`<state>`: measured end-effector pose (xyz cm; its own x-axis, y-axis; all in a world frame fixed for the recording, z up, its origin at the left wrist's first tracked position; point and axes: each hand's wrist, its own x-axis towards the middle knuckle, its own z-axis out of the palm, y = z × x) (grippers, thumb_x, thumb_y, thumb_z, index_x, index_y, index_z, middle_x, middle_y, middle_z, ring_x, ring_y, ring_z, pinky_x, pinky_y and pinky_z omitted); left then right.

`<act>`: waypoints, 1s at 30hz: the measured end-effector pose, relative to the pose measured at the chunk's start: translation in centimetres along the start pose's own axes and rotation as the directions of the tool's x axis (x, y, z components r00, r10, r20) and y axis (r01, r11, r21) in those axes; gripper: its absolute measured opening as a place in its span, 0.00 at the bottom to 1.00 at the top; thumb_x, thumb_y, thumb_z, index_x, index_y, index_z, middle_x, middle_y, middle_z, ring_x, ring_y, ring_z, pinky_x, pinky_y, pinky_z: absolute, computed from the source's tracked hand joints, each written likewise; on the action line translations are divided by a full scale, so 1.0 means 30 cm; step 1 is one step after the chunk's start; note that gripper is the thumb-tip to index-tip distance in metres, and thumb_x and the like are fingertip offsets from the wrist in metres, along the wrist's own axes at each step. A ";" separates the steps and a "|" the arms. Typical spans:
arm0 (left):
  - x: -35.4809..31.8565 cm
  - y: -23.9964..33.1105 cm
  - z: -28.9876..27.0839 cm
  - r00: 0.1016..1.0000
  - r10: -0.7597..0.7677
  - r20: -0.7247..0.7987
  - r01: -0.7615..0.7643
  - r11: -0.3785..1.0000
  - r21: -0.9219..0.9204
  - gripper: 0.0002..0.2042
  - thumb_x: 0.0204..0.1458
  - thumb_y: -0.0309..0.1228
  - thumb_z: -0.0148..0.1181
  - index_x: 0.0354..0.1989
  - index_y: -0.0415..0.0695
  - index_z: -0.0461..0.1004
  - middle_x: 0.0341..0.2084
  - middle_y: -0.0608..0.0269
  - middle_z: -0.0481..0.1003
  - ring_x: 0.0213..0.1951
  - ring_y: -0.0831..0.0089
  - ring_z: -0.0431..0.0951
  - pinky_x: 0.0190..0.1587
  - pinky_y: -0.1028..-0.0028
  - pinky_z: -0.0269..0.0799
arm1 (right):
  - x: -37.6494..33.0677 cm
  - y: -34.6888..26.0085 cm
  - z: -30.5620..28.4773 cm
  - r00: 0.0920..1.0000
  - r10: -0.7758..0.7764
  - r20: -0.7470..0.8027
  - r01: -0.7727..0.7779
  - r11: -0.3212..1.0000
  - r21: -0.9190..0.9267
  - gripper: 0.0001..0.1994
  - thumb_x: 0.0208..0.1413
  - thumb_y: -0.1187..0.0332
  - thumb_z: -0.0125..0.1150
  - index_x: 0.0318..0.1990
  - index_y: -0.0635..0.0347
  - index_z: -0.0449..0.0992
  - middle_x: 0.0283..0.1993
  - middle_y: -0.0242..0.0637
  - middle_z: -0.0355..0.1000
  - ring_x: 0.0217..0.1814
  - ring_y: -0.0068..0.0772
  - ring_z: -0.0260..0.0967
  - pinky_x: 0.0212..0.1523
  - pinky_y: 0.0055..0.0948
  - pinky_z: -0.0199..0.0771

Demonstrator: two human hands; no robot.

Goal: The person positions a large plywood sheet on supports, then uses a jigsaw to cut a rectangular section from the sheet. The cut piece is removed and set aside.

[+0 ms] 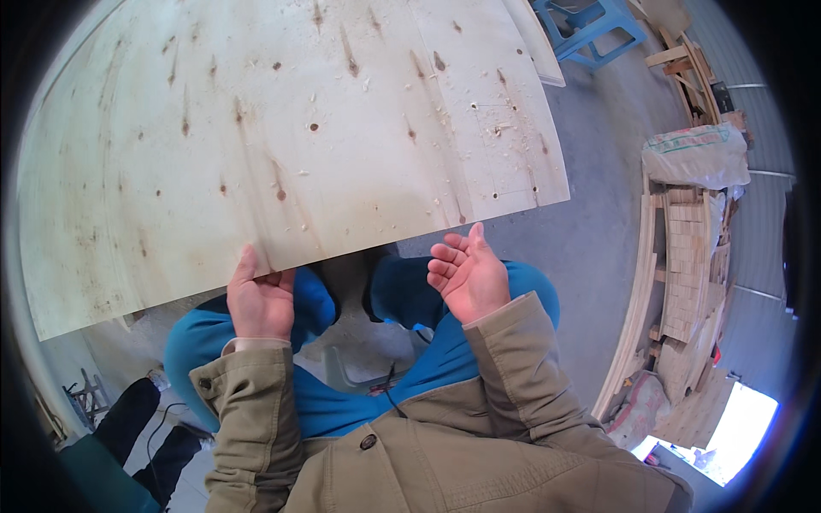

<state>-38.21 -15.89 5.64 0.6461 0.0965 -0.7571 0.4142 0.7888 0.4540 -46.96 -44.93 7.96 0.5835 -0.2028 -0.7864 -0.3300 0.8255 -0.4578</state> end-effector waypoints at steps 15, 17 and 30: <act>0.048 0.010 -0.075 0.996 -0.060 0.068 0.062 0.998 -0.021 0.16 0.68 0.35 0.55 0.59 0.40 0.73 0.56 0.56 0.78 0.56 0.61 0.78 0.60 0.59 0.77 | 0.006 0.036 0.046 0.983 0.043 0.180 -0.032 0.997 -0.064 0.21 0.74 0.49 0.48 0.44 0.59 0.73 0.32 0.38 0.78 0.29 0.33 0.75 0.33 0.33 0.79; 0.060 0.004 -0.092 0.999 -0.034 0.035 0.035 0.999 -0.026 0.16 0.68 0.35 0.55 0.59 0.41 0.73 0.55 0.56 0.78 0.56 0.61 0.78 0.59 0.58 0.77 | -0.005 0.040 0.046 0.976 0.026 0.218 -0.009 0.997 -0.080 0.20 0.74 0.49 0.49 0.43 0.59 0.73 0.32 0.37 0.78 0.29 0.32 0.75 0.33 0.32 0.79; 0.073 -0.082 -0.108 0.994 -0.090 0.066 0.080 0.987 0.142 0.14 0.65 0.42 0.61 0.52 0.48 0.76 0.47 0.62 0.80 0.51 0.63 0.79 0.58 0.56 0.73 | -0.138 -0.089 -0.021 0.886 -0.411 0.213 0.417 0.909 0.020 0.13 0.68 0.63 0.62 0.31 0.57 0.72 0.19 0.33 0.68 0.15 0.26 0.63 0.15 0.28 0.63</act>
<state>-39.89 -15.67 1.35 0.6471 -0.0148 -0.7623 0.5511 0.7000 0.4542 -48.96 -46.62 12.17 0.8109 -0.4073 -0.4203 -0.0415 0.6763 -0.7355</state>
